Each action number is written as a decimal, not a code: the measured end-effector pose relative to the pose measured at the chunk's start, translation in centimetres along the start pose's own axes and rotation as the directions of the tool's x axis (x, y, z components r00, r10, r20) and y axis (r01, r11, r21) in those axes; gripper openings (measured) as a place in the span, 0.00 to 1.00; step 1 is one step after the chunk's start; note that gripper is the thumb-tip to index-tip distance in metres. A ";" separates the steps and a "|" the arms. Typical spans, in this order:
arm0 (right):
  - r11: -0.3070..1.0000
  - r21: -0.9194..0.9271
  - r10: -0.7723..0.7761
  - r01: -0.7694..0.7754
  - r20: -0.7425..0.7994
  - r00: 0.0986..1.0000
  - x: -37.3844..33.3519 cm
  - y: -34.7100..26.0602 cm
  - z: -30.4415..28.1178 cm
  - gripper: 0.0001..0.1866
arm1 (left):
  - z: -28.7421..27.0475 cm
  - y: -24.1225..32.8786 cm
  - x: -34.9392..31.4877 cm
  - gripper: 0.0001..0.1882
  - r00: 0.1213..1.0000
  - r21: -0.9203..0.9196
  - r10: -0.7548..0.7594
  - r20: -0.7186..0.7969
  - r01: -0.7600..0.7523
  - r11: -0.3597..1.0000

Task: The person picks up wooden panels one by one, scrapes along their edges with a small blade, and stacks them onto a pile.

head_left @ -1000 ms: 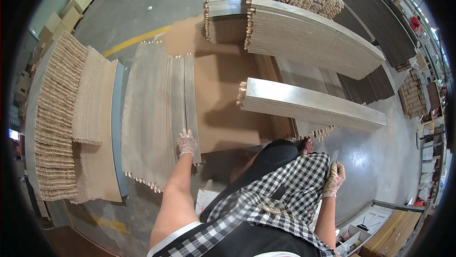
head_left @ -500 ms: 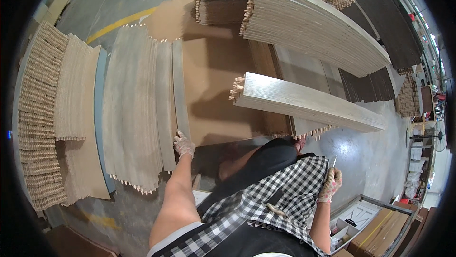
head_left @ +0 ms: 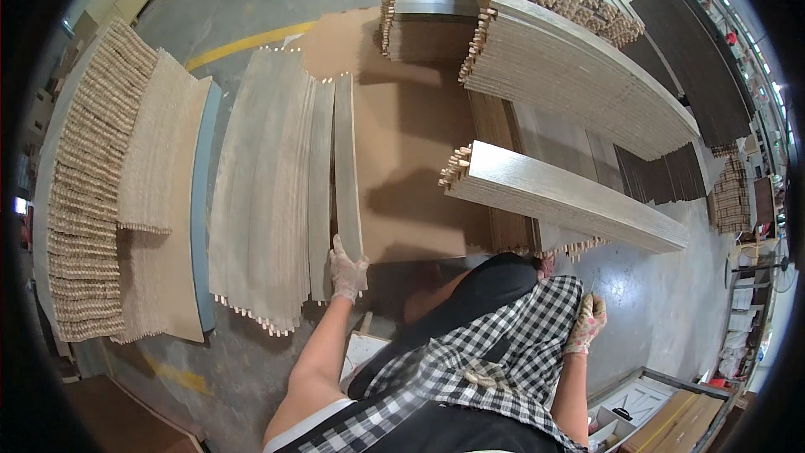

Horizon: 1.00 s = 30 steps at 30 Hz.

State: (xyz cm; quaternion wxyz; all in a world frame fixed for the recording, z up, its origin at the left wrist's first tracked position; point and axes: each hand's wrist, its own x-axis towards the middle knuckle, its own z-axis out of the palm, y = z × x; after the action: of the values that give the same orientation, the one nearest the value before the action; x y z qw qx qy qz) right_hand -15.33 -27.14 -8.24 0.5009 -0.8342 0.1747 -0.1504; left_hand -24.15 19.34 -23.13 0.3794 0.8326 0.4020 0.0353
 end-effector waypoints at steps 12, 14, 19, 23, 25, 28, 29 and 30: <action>0.999 -0.039 -0.015 0.015 0.006 1.000 0.1 0.3 -0.3 0.07 | -2.7 -3.5 -1.7 0.50 0.995 0.060 -0.066 -0.078 0.071 0.996; 1.000 -0.013 -0.022 0.022 0.009 1.000 -0.1 0.0 0.1 0.07 | -2.7 -4.5 -1.2 0.51 0.995 0.103 -0.045 -0.090 0.054 0.993; 1.000 0.006 0.007 -0.007 0.034 0.999 0.3 1.6 -0.4 0.10 | -2.6 -4.6 -0.2 0.40 0.996 0.462 -0.039 -0.084 0.074 0.884; 1.000 -0.005 0.014 -0.014 0.049 0.999 -0.2 0.1 -0.6 0.11 | -2.4 -6.9 1.1 0.29 0.992 0.797 0.098 0.085 -0.127 0.591; 0.999 -0.045 0.011 -0.008 0.058 0.998 0.1 1.2 -0.6 0.11 | -2.5 -7.3 2.2 0.29 0.993 0.839 0.010 0.117 -0.104 0.535; 0.993 0.106 0.047 -0.041 -0.046 0.998 -0.2 0.6 -1.7 0.11 | -2.8 -2.2 2.8 0.30 0.991 0.806 0.013 0.136 -0.118 0.579; 0.992 0.125 0.030 -0.020 -0.077 0.997 -0.1 0.1 -1.9 0.10 | -2.9 -0.9 2.8 0.30 0.987 0.804 0.037 0.155 -0.148 0.576; 0.998 0.057 0.004 0.003 -0.121 0.993 0.1 -0.6 -2.3 0.10 | -2.8 0.2 3.2 0.30 0.977 0.667 0.192 0.090 -0.203 0.717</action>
State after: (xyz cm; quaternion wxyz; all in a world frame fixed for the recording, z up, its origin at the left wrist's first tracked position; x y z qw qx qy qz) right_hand -16.18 -28.71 -6.64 0.5129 -0.8090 0.2007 -0.2052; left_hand -22.93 23.16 -21.81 0.0505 0.9514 0.2937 -0.0779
